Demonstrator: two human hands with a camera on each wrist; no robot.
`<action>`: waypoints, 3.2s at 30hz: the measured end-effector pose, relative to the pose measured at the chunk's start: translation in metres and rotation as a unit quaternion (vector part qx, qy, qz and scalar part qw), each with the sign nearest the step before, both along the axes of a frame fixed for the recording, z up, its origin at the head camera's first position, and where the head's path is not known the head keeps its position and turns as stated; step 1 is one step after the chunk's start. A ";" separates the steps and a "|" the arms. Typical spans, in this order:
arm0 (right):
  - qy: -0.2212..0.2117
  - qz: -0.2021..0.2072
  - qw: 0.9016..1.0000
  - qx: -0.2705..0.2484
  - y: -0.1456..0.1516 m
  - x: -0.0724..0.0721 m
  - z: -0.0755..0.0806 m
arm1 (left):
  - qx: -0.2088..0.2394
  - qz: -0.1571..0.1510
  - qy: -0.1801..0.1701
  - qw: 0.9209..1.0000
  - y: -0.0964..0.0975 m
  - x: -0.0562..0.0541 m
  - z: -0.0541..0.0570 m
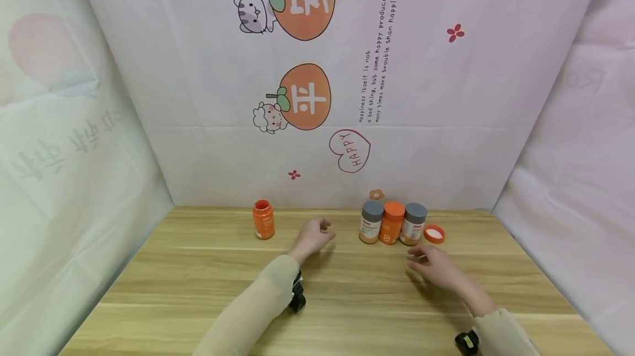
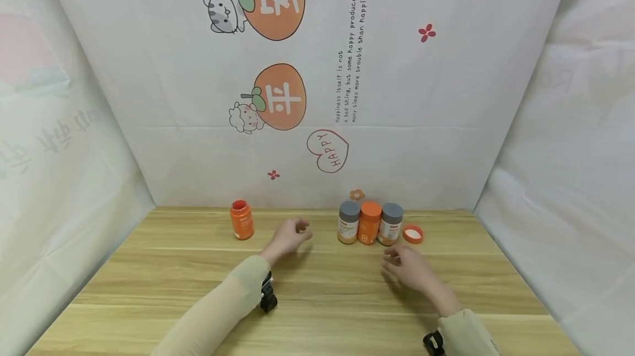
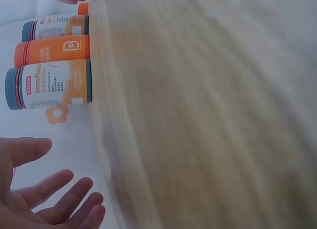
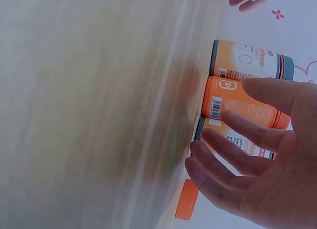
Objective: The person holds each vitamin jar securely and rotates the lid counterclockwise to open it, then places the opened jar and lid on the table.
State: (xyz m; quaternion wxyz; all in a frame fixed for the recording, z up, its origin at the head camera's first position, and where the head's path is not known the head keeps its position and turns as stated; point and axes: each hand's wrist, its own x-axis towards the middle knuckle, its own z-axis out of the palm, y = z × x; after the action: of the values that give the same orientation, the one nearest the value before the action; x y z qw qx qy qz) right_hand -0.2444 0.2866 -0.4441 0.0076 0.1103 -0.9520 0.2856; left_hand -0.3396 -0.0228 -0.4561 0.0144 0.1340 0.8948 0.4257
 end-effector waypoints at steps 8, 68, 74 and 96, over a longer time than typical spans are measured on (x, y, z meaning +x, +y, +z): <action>0.007 0.005 1.000 -0.005 -0.003 0.000 0.001 | -0.003 -0.022 -0.011 1.000 0.012 -0.006 -0.003; 0.019 0.019 1.000 0.014 -0.009 -0.002 -0.003 | 0.100 -0.057 -0.011 0.993 0.083 -0.023 -0.012; 0.023 0.030 0.999 0.018 -0.006 -0.001 -0.001 | 0.105 -0.056 0.007 0.993 0.079 -0.021 -0.010; 0.066 0.051 0.995 0.046 0.008 0.004 0.002 | 0.083 -0.041 0.056 0.994 0.047 -0.003 0.000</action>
State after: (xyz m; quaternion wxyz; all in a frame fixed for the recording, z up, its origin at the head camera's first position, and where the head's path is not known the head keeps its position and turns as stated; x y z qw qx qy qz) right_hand -0.2403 0.2942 -0.4420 0.0506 0.1773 -0.9546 0.2339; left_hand -0.3427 0.0237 -0.4562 -0.0302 0.1948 0.8493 0.4897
